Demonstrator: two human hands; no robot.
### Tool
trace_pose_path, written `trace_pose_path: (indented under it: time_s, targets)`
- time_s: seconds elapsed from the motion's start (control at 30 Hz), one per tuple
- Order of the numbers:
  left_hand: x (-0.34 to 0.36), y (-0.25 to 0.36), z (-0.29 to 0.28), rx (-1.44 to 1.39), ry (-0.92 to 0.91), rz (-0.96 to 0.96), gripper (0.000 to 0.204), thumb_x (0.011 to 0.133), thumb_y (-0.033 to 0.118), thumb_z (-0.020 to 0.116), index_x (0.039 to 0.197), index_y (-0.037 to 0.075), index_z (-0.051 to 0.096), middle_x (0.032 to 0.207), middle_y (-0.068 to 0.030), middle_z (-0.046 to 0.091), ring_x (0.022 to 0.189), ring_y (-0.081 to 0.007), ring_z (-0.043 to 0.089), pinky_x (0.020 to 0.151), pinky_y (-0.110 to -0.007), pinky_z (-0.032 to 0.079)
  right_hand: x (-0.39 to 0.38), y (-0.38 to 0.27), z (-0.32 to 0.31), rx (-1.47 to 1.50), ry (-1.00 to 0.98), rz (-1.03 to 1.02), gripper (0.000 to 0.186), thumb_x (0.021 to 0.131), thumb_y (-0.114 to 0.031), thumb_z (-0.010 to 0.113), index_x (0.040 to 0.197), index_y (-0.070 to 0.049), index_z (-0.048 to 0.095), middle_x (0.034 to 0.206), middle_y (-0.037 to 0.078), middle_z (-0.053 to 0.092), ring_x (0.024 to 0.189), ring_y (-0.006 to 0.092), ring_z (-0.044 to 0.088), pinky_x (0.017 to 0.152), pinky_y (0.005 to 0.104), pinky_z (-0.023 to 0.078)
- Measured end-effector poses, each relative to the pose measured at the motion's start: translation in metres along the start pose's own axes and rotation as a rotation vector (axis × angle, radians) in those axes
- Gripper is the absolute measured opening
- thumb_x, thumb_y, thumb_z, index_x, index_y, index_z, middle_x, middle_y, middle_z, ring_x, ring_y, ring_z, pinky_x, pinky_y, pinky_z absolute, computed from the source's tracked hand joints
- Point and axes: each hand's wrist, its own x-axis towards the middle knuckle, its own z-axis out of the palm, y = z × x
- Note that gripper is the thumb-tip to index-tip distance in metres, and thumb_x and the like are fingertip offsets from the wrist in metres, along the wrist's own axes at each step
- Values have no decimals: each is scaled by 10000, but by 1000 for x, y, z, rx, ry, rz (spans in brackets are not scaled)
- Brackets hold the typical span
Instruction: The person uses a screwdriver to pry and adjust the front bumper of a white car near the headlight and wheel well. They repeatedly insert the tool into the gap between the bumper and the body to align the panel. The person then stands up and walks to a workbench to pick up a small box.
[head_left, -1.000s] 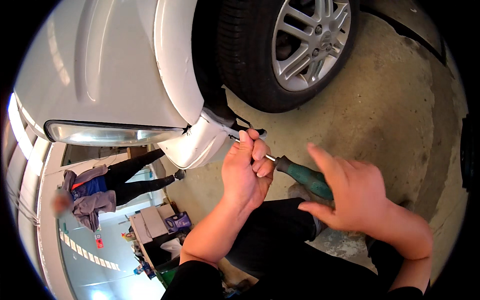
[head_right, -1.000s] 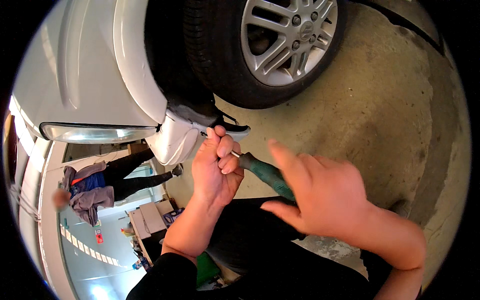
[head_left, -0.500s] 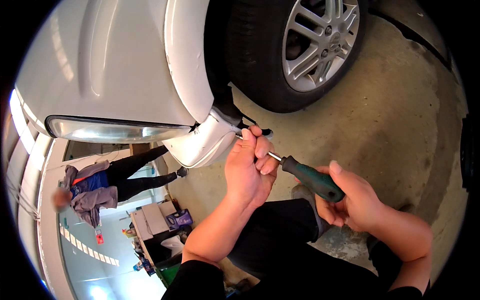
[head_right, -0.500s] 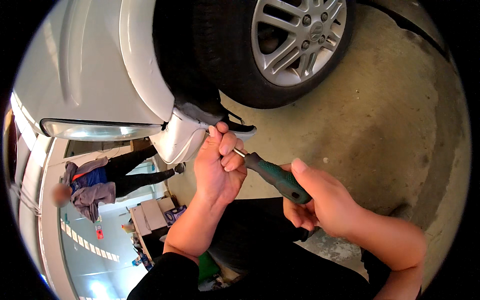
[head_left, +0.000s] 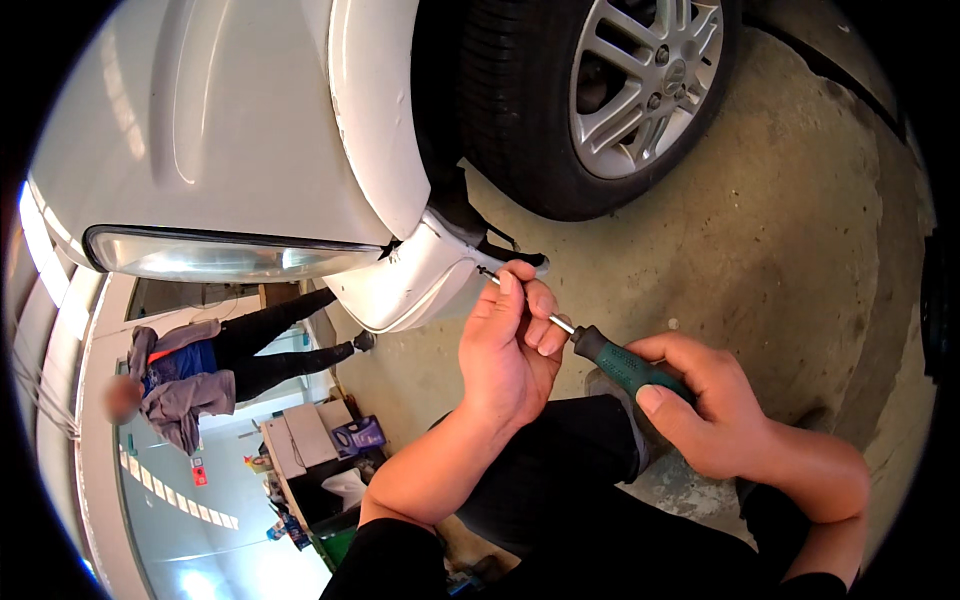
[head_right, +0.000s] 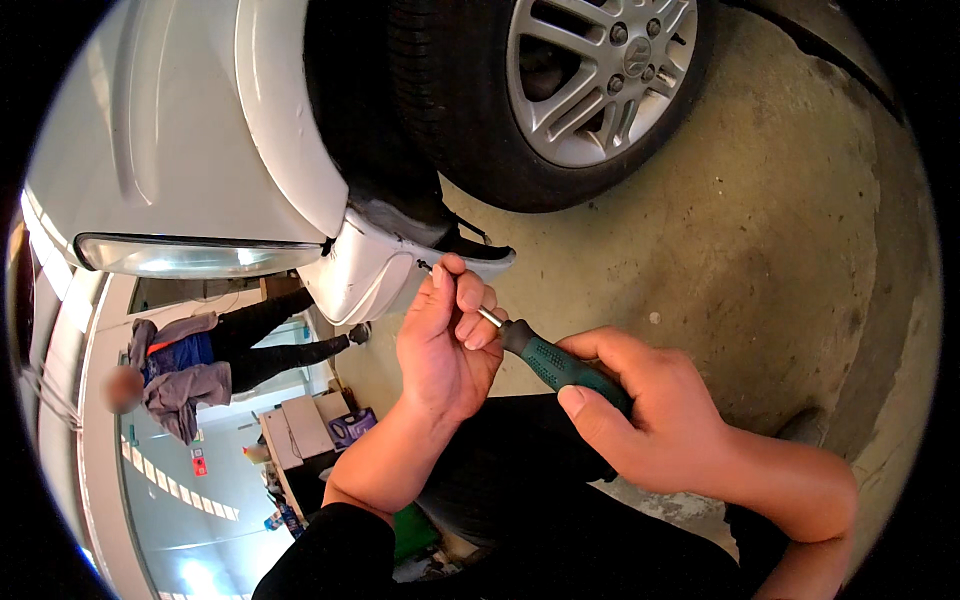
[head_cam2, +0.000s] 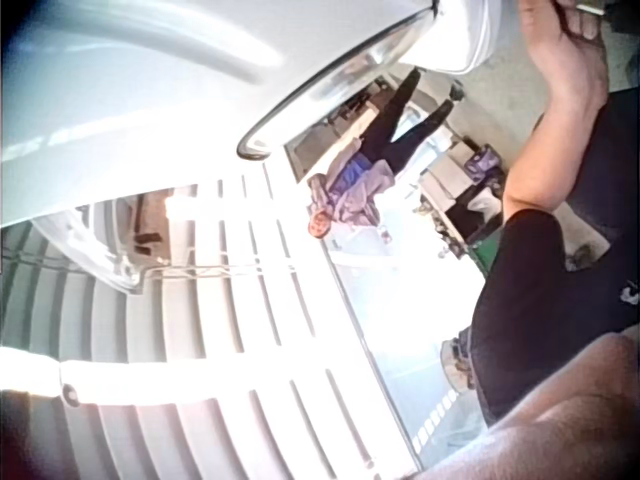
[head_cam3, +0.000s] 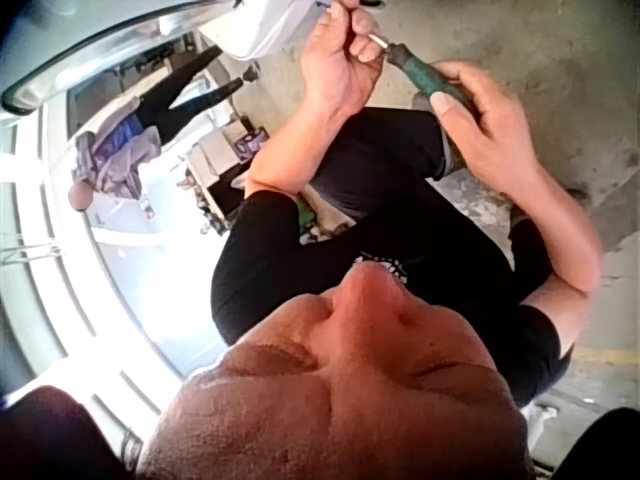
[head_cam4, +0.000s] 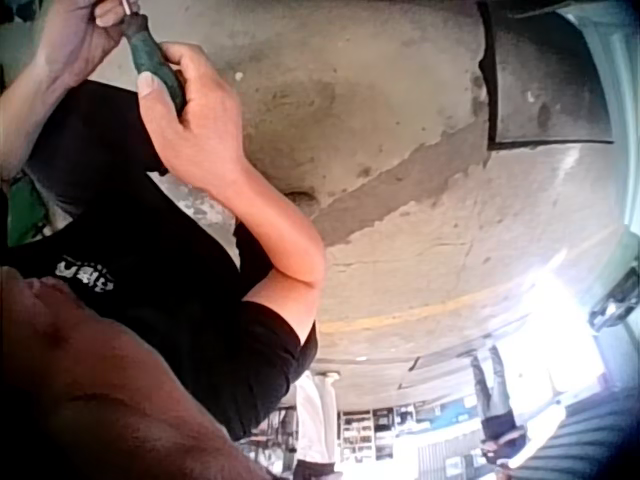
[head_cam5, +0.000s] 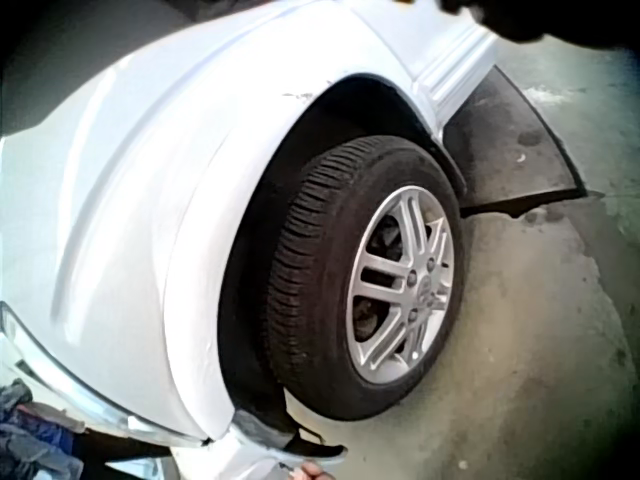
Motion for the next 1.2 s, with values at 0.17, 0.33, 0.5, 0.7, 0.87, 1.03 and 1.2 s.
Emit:
trace_pose_path:
  time_s: [0.17, 0.33, 0.5, 0.7, 0.87, 1.03, 1.2]
  targets:
    - [0, 5, 2, 13, 0, -24, 205, 1078, 235, 438, 1129, 87, 571, 779, 11, 493, 609, -81, 369, 568, -216, 341, -4, 2, 9, -182, 94, -180, 372, 879, -220, 705, 1189, -31, 624, 746, 95, 606, 623, 241, 604, 579, 346, 488]
    - [-1, 9, -2, -14, -19, -51, 217, 1080, 251, 434, 1154, 114, 585, 731, 43, 454, 570, -74, 339, 558, -218, 316, -2, 2, 12, -478, 111, -368, 588, 838, -332, 764, 1321, -58, 570, 731, 108, 613, 581, 271, 608, 541, 350, 484]
    - [0, 8, 2, -7, -15, -52, 226, 1082, 253, 427, 1170, 119, 586, 723, 55, 433, 563, -68, 333, 558, -232, 315, -3, 0, 13, -717, 112, -462, 564, 849, -336, 734, 1336, -92, 585, 690, 80, 563, 537, 243, 560, 499, 330, 433]
    - [2, 7, -3, -67, 15, -17, 230, 1084, 232, 433, 1210, 65, 529, 757, 16, 465, 627, -83, 373, 601, -227, 348, -3, 7, 17, -792, 230, -473, 397, 880, -253, 661, 1259, -136, 664, 647, 32, 481, 509, 191, 478, 468, 308, 358]
    - [3, 8, -4, -102, -34, -32, 247, 1087, 238, 426, 1223, 53, 515, 770, 13, 467, 641, -84, 380, 616, -230, 356, -3, 6, 4, -766, 181, -499, 377, 880, -242, 667, 1242, -138, 688, 707, 59, 517, 544, 213, 475, 511, 331, 382]
    - [2, 7, -1, -87, -6, -25, 241, 1088, 238, 421, 1209, 55, 523, 774, 13, 471, 644, -86, 380, 621, -236, 364, -11, -11, 12, -350, 77, -79, 324, 955, -250, 612, 1247, -125, 676, 787, 87, 621, 579, 243, 554, 541, 328, 434]
    - [4, 7, -5, -109, -1, -18, 234, 1087, 234, 426, 1191, 58, 540, 787, 12, 474, 650, -88, 382, 624, -238, 366, -9, 12, -1, -773, 203, -515, 385, 954, -302, 633, 1276, -91, 639, 783, 89, 602, 623, 247, 590, 573, 344, 454]
